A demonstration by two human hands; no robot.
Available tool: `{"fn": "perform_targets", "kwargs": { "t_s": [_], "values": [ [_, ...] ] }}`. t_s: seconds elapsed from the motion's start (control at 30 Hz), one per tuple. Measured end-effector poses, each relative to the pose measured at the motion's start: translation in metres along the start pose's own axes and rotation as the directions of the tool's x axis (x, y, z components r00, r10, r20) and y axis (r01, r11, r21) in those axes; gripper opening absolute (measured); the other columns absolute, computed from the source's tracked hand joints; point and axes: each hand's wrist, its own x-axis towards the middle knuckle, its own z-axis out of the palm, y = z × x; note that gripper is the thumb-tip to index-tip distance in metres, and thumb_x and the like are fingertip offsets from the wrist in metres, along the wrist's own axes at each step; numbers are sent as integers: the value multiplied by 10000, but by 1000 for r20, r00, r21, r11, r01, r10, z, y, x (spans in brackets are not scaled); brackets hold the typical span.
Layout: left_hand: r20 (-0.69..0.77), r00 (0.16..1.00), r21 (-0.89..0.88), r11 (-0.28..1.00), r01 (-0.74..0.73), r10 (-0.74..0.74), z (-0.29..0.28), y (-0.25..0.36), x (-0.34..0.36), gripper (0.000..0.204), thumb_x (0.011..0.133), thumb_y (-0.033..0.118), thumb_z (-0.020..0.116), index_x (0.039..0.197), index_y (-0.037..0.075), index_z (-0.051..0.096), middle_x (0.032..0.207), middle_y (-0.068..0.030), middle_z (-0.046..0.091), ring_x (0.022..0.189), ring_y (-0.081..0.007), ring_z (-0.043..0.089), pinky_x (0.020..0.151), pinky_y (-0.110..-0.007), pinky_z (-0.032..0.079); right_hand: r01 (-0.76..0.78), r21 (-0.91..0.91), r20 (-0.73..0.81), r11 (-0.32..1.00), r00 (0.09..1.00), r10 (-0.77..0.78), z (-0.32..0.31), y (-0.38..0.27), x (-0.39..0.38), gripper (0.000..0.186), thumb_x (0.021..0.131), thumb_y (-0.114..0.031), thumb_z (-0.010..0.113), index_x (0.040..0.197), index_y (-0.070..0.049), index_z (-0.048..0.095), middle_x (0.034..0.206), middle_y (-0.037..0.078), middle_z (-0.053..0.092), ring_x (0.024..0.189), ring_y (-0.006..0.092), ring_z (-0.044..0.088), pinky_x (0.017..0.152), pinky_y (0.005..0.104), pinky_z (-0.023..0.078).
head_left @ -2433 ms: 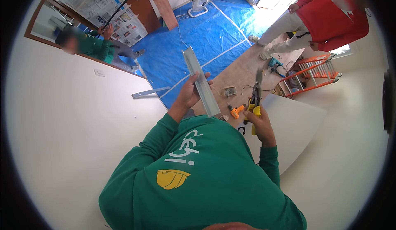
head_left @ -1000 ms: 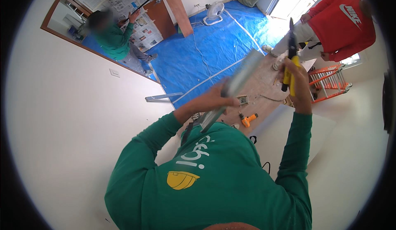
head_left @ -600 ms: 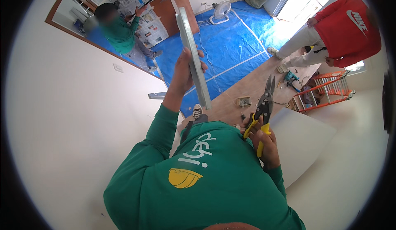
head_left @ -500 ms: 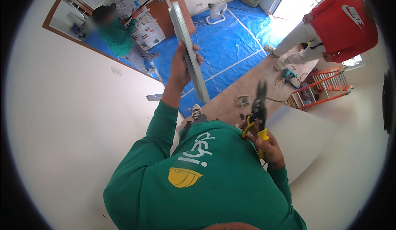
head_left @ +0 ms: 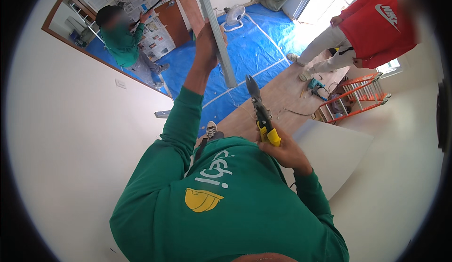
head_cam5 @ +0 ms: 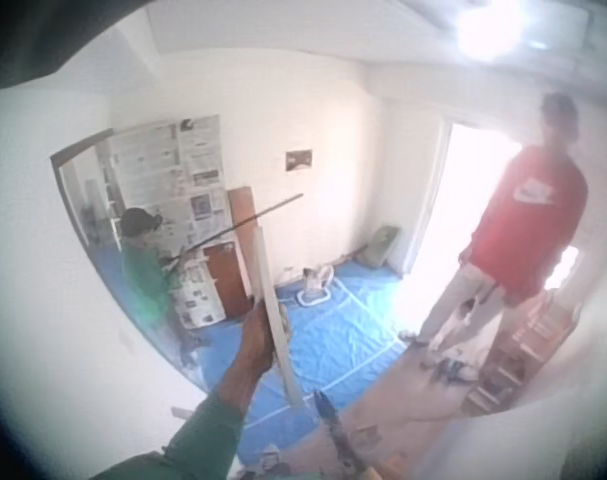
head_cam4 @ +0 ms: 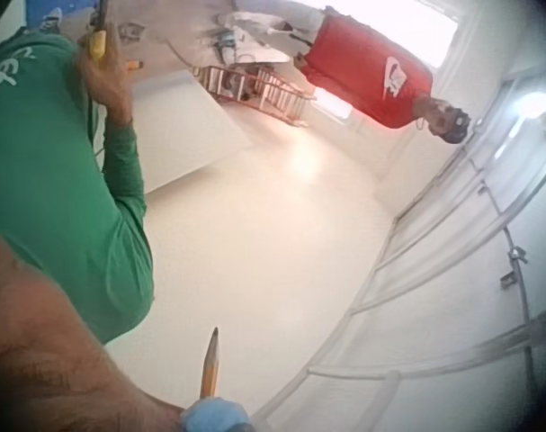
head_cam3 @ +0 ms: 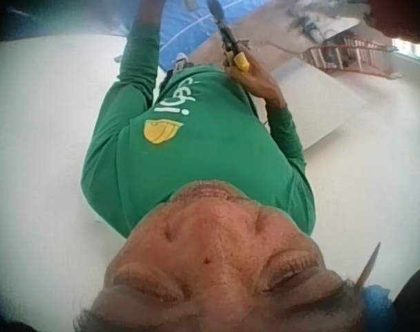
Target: The person uses tin snips to cut a long metal trim piece into shorter segments. They repeatedly position the snips, cut, and reposition the trim while standing in a room under renovation.
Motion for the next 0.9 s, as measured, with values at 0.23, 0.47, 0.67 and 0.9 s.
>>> {"fn": "perform_targets", "kwargs": {
  "t_s": [0.23,0.47,0.67,0.9],
  "values": [
    [-100,992,-53,995,-88,82,2,12,22,339,1199,337,474,958,114,559,720,0,506,568,-116,524,510,-277,457,-95,-7,18,995,995,95,5,10,19,494,994,-172,740,1444,-46,583,1182,51,669,1116,169,636,1018,355,521],
    [-140,989,58,998,-36,44,18,16,16,300,1187,309,469,987,110,571,755,-5,505,576,-114,512,510,-291,457,-57,-64,54,996,997,61,-2,2,31,548,982,-159,746,1480,-30,559,1224,63,649,1162,183,637,1055,354,523],
    [-216,976,64,998,-3,17,23,8,9,395,1189,404,473,964,101,588,736,-11,514,578,-118,516,502,-298,450,-35,-29,64,999,997,36,-1,6,34,522,978,-158,748,1452,-35,569,1206,67,648,1143,188,637,1042,366,526],
    [-203,976,117,992,-57,80,24,0,7,467,1205,462,424,950,105,583,724,-28,535,573,-127,522,513,-319,468,-64,88,71,994,996,58,4,5,30,436,972,-161,748,1362,-39,596,1174,64,642,1114,181,639,1016,361,531]
  ]
}}
